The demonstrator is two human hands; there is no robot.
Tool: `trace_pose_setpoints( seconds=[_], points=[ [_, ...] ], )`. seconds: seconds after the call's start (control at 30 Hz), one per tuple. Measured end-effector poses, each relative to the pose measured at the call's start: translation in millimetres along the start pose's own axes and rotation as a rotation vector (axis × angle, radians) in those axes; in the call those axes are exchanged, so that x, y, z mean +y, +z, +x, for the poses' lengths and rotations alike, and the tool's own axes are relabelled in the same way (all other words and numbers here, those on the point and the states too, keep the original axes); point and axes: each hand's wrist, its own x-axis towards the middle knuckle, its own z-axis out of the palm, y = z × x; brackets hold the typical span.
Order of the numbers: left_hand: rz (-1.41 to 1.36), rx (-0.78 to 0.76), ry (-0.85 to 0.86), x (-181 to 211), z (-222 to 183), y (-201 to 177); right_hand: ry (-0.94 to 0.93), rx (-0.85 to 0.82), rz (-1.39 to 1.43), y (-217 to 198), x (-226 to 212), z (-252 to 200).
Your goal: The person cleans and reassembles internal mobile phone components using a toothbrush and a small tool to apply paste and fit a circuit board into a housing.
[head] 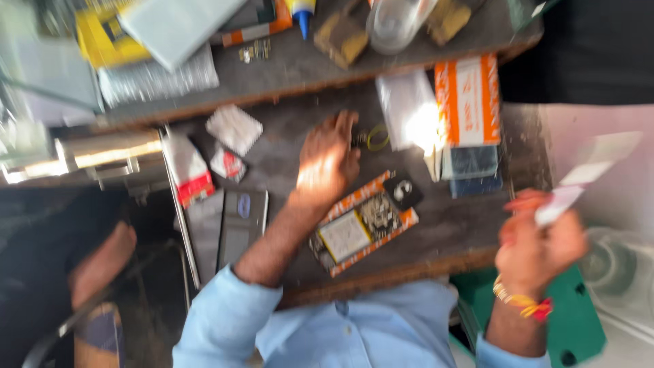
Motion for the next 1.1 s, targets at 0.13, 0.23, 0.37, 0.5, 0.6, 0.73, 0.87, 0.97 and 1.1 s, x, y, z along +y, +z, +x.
trace_pose_setpoints(
  seconds=[0.13, 0.23, 0.37, 0.5, 0.6, 0.73, 0.87, 0.97, 1.1],
  points=[
    [-0.013, -0.021, 0.025, -4.0, 10.8, 6.0, 0.231, -0.134, 0.320, -38.1, -26.6, 28.3],
    [-0.085, -0.078, -0.095, -7.2, 3.0, 18.0, 0.398, -0.516, 0.166, -47.8, -18.8, 15.8],
    [-0.146, -0.047, -0.172, -9.6, 8.4, -6.9, 0.181, -0.712, 0.531, -32.4, -8.9, 3.0],
    [-0.544, -0.004, -0.263, -11.0, -23.3, -49.1, 0.260, -0.709, 0.520, -6.1, 0.1, -4.6],
    [-1.271, -0.132, -0.422, -9.2, -42.5, -56.7, 0.312, -0.716, 0.297, 21.9, 0.3, -11.8],
    [-1.764, -0.101, -0.583, -5.1, -68.6, -53.7, 0.144, -0.834, -0.066, 48.3, -10.7, -19.3],
    [-1.999, -0.093, -0.619, 0.7, -76.3, -60.8, 0.170, -0.838, -0.178, 65.2, -19.4, -26.6],
    [-2.000, -0.095, -0.627, 0.2, -77.8, -59.6, 0.195, -0.841, -0.126, 67.6, -19.2, -29.2],
    [-1.952, -0.126, -0.612, -7.1, -85.9, -47.3, 0.253, -0.888, -0.042, 68.7, -21.7, -36.1]
  ],
)
